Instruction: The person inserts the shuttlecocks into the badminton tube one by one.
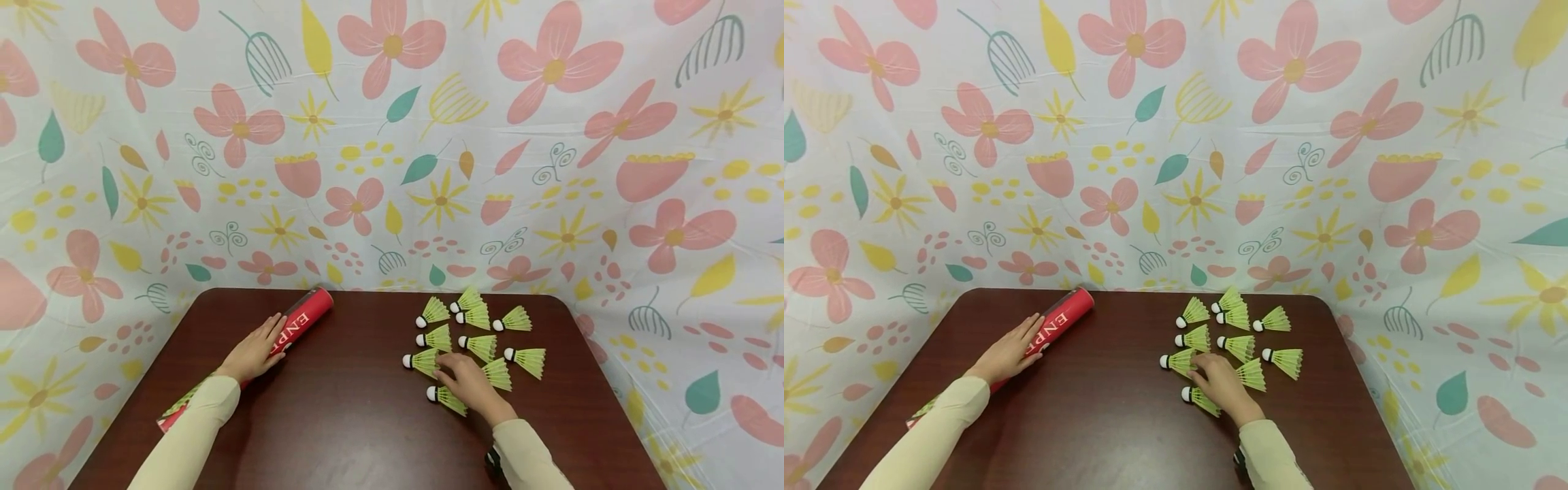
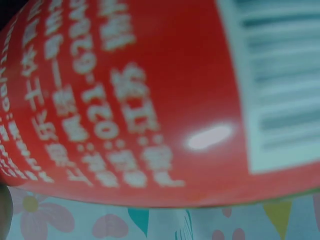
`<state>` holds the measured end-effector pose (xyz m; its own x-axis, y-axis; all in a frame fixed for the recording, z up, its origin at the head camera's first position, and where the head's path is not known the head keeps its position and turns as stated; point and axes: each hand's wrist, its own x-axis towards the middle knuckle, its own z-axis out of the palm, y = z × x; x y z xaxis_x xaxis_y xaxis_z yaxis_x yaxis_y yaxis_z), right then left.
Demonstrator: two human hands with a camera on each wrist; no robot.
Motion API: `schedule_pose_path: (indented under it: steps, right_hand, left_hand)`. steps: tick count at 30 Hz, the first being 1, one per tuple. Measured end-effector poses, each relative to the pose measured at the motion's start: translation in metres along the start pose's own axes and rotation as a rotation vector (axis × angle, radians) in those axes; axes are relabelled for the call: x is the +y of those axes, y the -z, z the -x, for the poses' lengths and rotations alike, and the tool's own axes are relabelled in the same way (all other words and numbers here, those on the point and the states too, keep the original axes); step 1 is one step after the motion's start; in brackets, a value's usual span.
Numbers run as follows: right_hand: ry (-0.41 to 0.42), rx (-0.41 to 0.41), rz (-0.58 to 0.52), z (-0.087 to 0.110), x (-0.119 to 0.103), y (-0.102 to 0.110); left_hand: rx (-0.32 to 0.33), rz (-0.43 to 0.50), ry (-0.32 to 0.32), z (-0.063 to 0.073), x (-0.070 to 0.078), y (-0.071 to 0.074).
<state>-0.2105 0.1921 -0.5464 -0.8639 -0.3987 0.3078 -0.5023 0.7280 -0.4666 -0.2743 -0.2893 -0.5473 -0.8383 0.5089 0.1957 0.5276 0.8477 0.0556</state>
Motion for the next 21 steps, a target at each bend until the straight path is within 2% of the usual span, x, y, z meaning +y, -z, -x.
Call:
schedule_pose_path:
  steps: [8,21]
  right_hand:
    - [-0.050,0.004,-0.009,-0.0031,-0.0026,-0.0018]
    - [-0.076,0.046,-0.052,-0.0036,-0.0075,-0.0025]
  left_hand:
    - [0.051,-0.014,-0.043,-0.0009,-0.0011,-0.0011]
    - [0.040,-0.030,-0.038,-0.0018,0.0014,-0.0005]
